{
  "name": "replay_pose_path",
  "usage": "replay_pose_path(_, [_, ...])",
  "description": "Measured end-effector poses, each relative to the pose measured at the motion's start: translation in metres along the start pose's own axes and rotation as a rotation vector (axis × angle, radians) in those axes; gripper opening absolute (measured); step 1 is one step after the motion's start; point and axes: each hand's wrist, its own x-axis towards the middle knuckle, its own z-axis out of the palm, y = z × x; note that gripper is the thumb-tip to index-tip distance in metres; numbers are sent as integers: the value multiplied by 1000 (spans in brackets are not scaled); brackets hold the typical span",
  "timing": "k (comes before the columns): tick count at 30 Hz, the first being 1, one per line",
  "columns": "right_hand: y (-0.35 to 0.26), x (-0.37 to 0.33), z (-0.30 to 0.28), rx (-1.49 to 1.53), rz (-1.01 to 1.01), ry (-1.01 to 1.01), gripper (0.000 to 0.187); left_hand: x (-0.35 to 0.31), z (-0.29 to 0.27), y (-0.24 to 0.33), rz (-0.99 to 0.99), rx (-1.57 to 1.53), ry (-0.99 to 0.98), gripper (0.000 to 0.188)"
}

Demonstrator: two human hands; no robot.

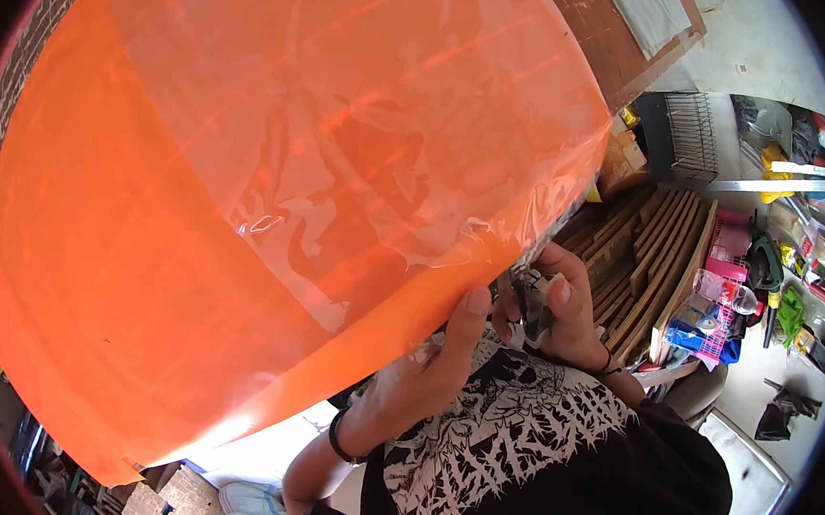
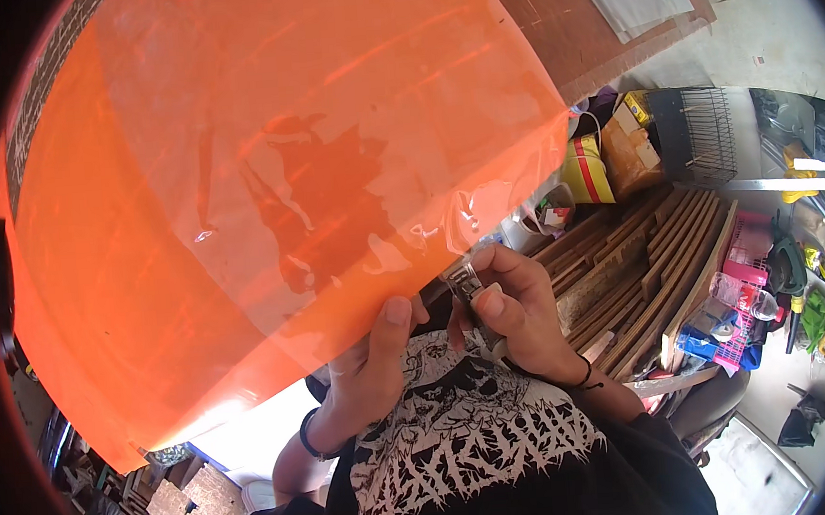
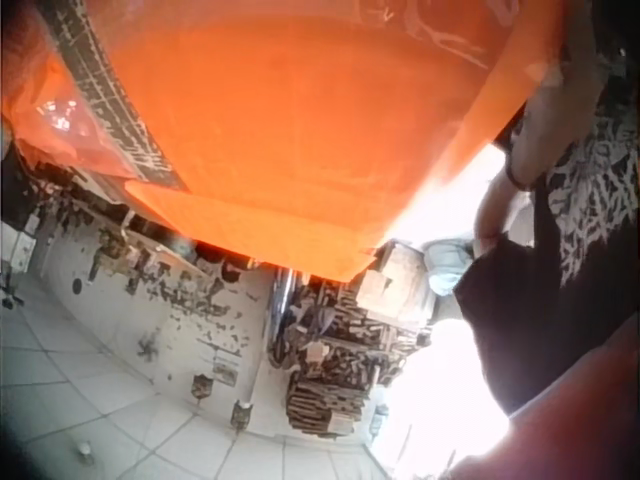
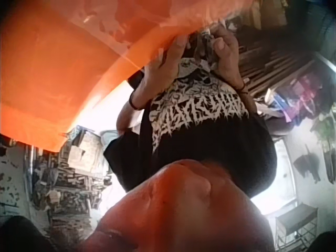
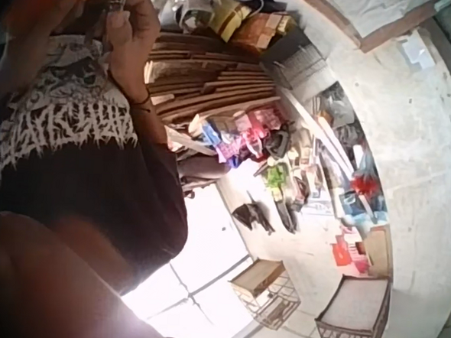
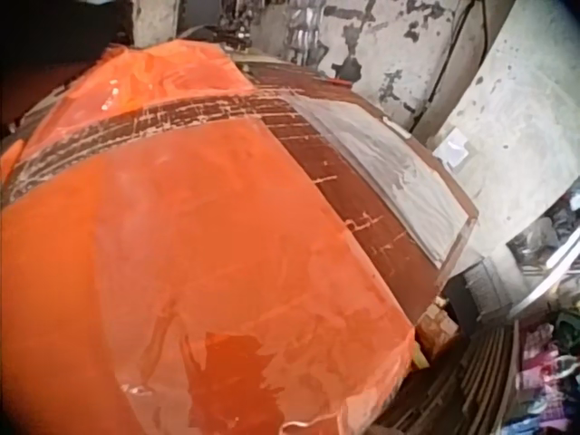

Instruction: The person uses a lighter to seal or trim the edges of orange plastic sheets on a wooden table, smoothing the material by hand and moving sheets aside.

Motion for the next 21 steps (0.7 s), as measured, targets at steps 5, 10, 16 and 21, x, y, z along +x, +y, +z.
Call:
replay_pose_path(5, [0,0,-2,-2,9,-4,60,6,-4,-11,-11,-70,-68,20])
replay_pose_path(10, [-1,5,9,36,-19,28,59,6,10,-20,-24,-297,29,19])
replay_pose_path(16, [0,5,5,27,-13,35,61,10,14,-29,14,-202,13,18])
replay_pose_path(21, [1,5,12,34,-37,40,63,5,17,-33,57,-177,97,17])
